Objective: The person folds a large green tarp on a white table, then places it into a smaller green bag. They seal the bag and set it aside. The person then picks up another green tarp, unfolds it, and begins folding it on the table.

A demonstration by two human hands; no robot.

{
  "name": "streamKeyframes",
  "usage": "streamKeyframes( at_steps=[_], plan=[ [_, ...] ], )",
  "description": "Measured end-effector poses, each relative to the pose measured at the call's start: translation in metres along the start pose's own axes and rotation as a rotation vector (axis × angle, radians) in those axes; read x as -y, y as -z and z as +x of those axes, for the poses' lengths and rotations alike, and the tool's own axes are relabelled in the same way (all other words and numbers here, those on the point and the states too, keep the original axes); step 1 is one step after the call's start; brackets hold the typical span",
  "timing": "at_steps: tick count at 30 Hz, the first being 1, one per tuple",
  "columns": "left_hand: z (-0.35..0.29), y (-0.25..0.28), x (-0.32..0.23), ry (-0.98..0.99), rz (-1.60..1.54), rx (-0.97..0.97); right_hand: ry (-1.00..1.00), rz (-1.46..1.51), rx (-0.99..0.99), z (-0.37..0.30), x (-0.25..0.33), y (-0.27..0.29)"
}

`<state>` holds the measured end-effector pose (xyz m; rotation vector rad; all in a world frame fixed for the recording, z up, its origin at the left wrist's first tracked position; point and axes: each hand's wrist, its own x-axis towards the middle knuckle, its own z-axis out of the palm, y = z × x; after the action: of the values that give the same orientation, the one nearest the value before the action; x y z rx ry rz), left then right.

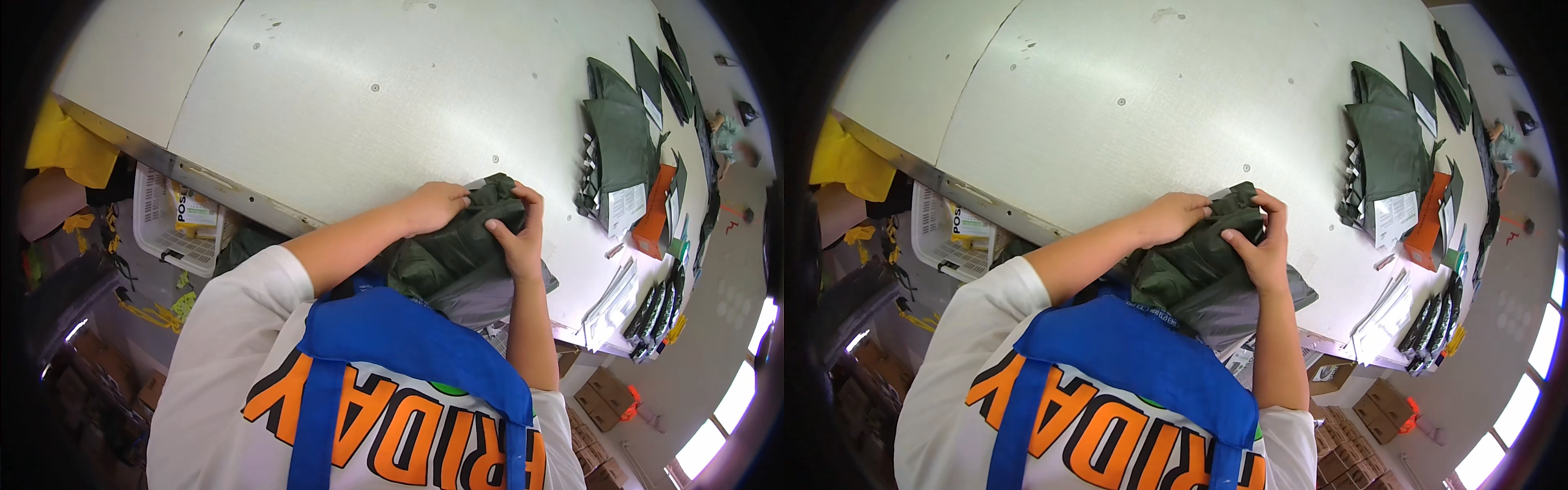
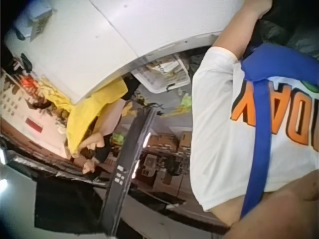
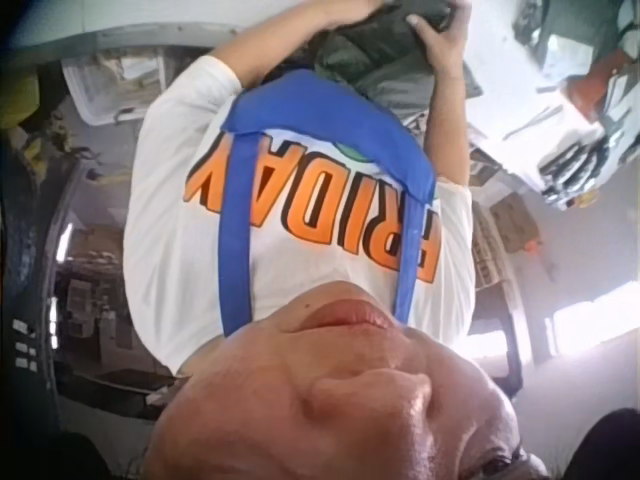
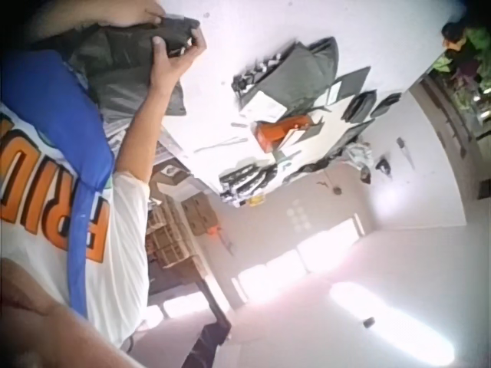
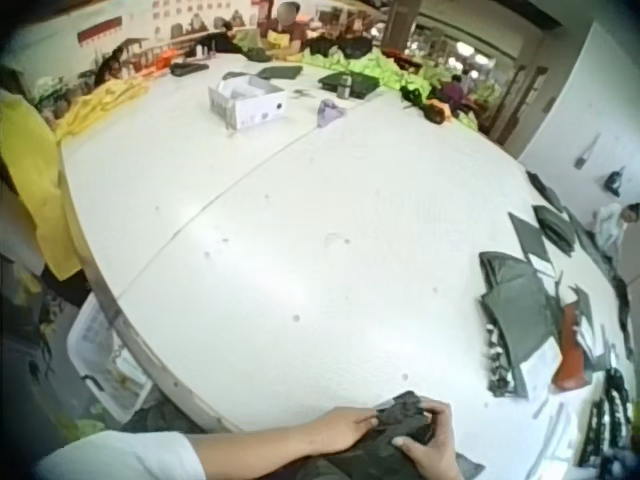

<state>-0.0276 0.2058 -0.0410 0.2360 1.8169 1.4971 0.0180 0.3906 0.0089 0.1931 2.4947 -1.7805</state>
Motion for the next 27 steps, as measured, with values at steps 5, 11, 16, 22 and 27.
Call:
streamKeyframes(
  at_steps=[5,11,16,22,27],
  plan=[
    [0.007,-0.006,0.012,0.167,-0.24,0.001,-0.293,-0.045,0.168,0.007,0.017,0.015],
    [0.02,-0.024,0.029,0.117,0.056,-0.224,-0.324,-0.061,0.257,0.014,0.016,0.02],
    [0.016,-0.016,0.02,-0.035,0.333,-0.147,-0.153,-0.293,0.191,0.004,0.012,0.028],
    [-0.013,-0.016,-0.01,-0.229,0.155,-0.098,-0.22,-0.229,0.205,-0.005,0.043,0.027],
    [-0.034,-0.025,-0.028,-0.238,0.093,-0.034,-0.246,-0.047,0.257,-0.008,0.047,0.034]
  ],
)
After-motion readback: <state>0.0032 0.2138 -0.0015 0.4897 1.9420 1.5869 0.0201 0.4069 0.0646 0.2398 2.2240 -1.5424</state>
